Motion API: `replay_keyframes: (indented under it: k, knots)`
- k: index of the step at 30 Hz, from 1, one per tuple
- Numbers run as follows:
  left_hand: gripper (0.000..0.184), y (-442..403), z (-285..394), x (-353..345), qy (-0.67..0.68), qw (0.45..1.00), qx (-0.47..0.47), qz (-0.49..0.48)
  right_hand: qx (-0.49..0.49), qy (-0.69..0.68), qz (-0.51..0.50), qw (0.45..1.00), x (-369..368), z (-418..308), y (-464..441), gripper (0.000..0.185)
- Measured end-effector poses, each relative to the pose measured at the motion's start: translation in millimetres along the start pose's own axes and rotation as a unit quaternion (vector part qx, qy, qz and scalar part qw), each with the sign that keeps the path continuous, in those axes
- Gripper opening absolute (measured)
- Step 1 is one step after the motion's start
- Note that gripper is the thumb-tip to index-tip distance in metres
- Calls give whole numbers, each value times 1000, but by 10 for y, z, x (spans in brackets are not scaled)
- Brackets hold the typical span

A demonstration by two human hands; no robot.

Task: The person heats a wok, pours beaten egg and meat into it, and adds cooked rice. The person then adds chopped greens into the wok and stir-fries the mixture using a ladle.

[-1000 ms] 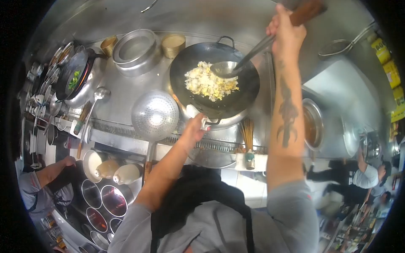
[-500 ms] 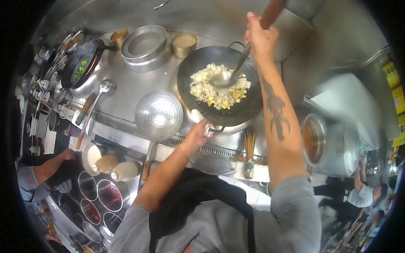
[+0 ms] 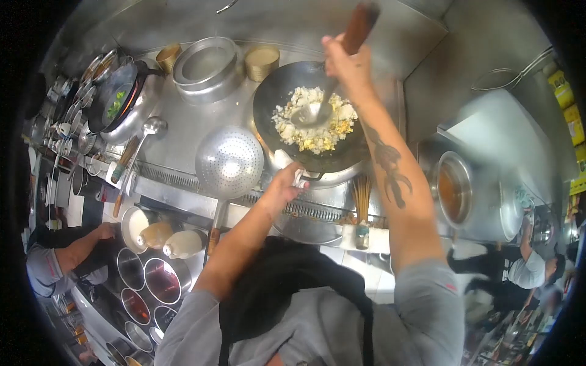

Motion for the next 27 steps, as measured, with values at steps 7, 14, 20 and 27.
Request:
replay_keyframes:
  k: [7,14,20,27]
  knots:
    - [12,444,-86,-115,-6,1000,-1,-24,-92,-3,93,991,703,226,-95,20]
    - [15,1390,52,-462,6,999,44,27,16,7,222,975,996,-604,-196,20]
    - [17,1117,-638,553,-39,998,-2,-51,82,-23,123,989,387,-701,-4,18]
    - [18,1164,124,-271,-75,991,-63,-86,51,-48,118,991,142,-1418,165,16]
Point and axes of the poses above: each hand's wrist, its own y-axis away from the middle knuckle, its own x-axis out of the back of the hand, z = x × y, the point moved 5 cm from there along -y, towards the middle knuckle, and after that the axes turned 6 degrees about -x, right-handed, at the moved point
